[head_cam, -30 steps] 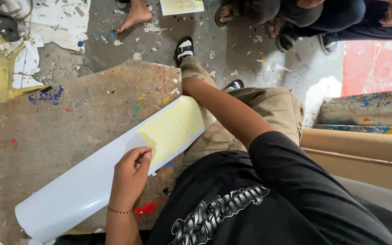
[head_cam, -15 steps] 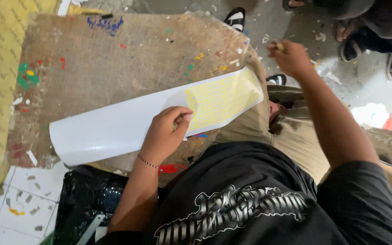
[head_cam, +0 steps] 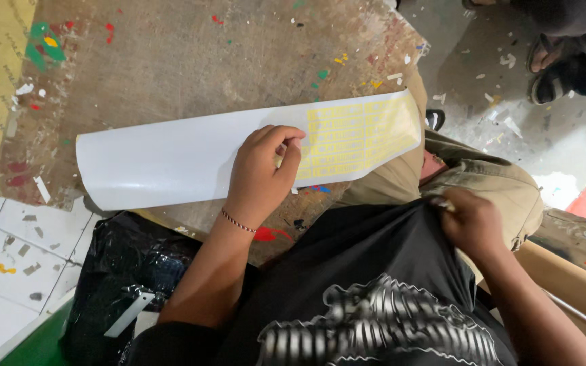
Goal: The person uses a utility knife to cut a sheet of yellow vinyl lettering on a work surface. They hold the sheet steady with one hand and carefully cut along the printed lines with the other, occasionally adjusting the sheet's position.
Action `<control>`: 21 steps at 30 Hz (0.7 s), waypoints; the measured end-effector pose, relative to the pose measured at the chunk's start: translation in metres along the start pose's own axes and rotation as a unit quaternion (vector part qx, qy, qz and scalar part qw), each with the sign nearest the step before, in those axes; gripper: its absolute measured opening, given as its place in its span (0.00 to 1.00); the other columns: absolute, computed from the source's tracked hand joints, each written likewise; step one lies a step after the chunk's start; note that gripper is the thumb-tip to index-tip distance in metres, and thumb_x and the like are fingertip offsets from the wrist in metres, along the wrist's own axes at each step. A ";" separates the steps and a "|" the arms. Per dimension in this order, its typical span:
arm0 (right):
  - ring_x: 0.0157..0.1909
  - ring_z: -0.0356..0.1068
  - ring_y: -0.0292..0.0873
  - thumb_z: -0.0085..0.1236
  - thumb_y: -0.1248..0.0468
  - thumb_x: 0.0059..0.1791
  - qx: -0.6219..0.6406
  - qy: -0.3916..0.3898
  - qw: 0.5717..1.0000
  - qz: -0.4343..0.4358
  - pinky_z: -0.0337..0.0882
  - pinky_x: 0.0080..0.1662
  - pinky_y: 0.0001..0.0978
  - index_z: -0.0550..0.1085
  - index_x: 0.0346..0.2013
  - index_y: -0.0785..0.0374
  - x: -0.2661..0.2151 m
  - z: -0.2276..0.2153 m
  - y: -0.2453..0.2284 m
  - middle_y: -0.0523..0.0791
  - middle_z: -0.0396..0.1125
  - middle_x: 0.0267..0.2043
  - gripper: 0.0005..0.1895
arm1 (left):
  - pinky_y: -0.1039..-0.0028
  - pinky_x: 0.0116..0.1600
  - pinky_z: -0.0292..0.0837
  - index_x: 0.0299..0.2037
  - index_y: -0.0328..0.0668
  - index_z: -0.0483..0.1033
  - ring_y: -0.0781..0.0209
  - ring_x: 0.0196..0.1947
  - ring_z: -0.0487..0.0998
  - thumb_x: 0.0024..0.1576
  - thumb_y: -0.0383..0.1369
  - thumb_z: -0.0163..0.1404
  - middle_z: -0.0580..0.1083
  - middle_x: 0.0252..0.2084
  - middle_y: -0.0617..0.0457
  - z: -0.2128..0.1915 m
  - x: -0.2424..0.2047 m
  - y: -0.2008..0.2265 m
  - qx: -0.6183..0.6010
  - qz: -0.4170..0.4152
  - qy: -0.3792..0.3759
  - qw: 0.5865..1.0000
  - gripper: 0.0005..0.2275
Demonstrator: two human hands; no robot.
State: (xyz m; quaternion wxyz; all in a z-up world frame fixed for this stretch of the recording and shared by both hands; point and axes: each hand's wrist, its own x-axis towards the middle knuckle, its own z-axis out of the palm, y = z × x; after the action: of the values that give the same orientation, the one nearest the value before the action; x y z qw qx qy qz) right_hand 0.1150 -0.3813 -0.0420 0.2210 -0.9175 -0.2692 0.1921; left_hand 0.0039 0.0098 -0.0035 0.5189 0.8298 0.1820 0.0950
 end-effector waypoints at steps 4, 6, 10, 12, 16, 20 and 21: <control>0.30 0.69 0.54 0.59 0.62 0.51 -0.035 0.034 0.997 0.058 0.67 0.36 0.42 0.75 0.37 0.65 0.021 -0.002 0.003 0.55 0.70 0.32 0.08 | 0.62 0.53 0.70 0.45 0.38 0.78 0.48 0.44 0.75 0.60 0.26 0.52 0.77 0.41 0.49 0.001 0.002 0.001 0.040 0.081 0.026 0.996 0.05; 0.27 0.69 0.55 0.65 0.54 0.51 -0.019 -0.128 0.981 0.146 0.68 0.36 0.46 0.77 0.35 0.66 0.035 0.008 -0.008 0.56 0.71 0.28 0.15 | 0.62 0.54 0.69 0.45 0.38 0.77 0.48 0.46 0.75 0.61 0.26 0.52 0.76 0.42 0.49 0.002 0.002 0.004 0.032 0.079 0.020 0.996 0.05; 0.32 0.74 0.48 0.61 0.53 0.48 0.064 -0.309 0.947 0.051 0.71 0.37 0.42 0.77 0.41 0.60 0.060 0.012 -0.037 0.51 0.74 0.29 0.15 | 0.63 0.51 0.70 0.45 0.38 0.78 0.51 0.41 0.74 0.59 0.26 0.53 0.75 0.38 0.50 0.001 0.005 0.009 0.040 0.060 0.010 0.997 0.06; 0.31 0.74 0.48 0.56 0.53 0.53 0.071 -0.277 0.958 0.041 0.70 0.37 0.41 0.75 0.44 0.62 0.061 0.006 -0.050 0.51 0.73 0.29 0.15 | 0.65 0.47 0.71 0.45 0.38 0.78 0.53 0.37 0.74 0.59 0.26 0.54 0.74 0.36 0.50 0.001 0.005 0.011 0.032 0.028 -0.004 0.999 0.06; 0.31 0.70 0.38 0.56 0.59 0.54 0.160 -0.200 0.966 -0.031 0.67 0.34 0.33 0.78 0.44 0.63 0.079 -0.018 -0.070 0.44 0.72 0.29 0.11 | 0.68 0.46 0.72 0.46 0.39 0.77 0.55 0.37 0.74 0.60 0.26 0.53 0.74 0.36 0.51 -0.005 0.012 0.023 0.033 0.055 0.005 0.998 0.07; 0.27 0.61 0.30 0.57 0.66 0.57 0.264 0.048 0.960 0.083 0.61 0.31 0.26 0.78 0.48 0.65 0.102 0.003 -0.069 0.40 0.65 0.27 0.08 | 0.68 0.38 0.72 0.57 0.40 0.74 0.56 0.28 0.74 0.60 0.29 0.53 0.75 0.30 0.51 -0.006 0.006 0.025 0.036 -0.031 -0.037 0.998 0.15; 0.30 0.61 0.27 0.55 0.68 0.59 0.310 0.146 0.936 0.077 0.61 0.33 0.23 0.78 0.49 0.67 0.105 0.012 -0.068 0.38 0.65 0.30 0.07 | 0.68 0.35 0.72 0.62 0.40 0.72 0.57 0.24 0.75 0.60 0.30 0.53 0.75 0.28 0.52 -0.006 0.005 0.024 0.034 -0.081 -0.057 0.994 0.19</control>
State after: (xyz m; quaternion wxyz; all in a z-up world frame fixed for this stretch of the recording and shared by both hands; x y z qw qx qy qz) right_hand 0.1635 -0.2658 -0.0418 0.5164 -0.8391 -0.0895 0.1460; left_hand 0.0114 0.0079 0.0204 0.5059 0.8334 0.2225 -0.0009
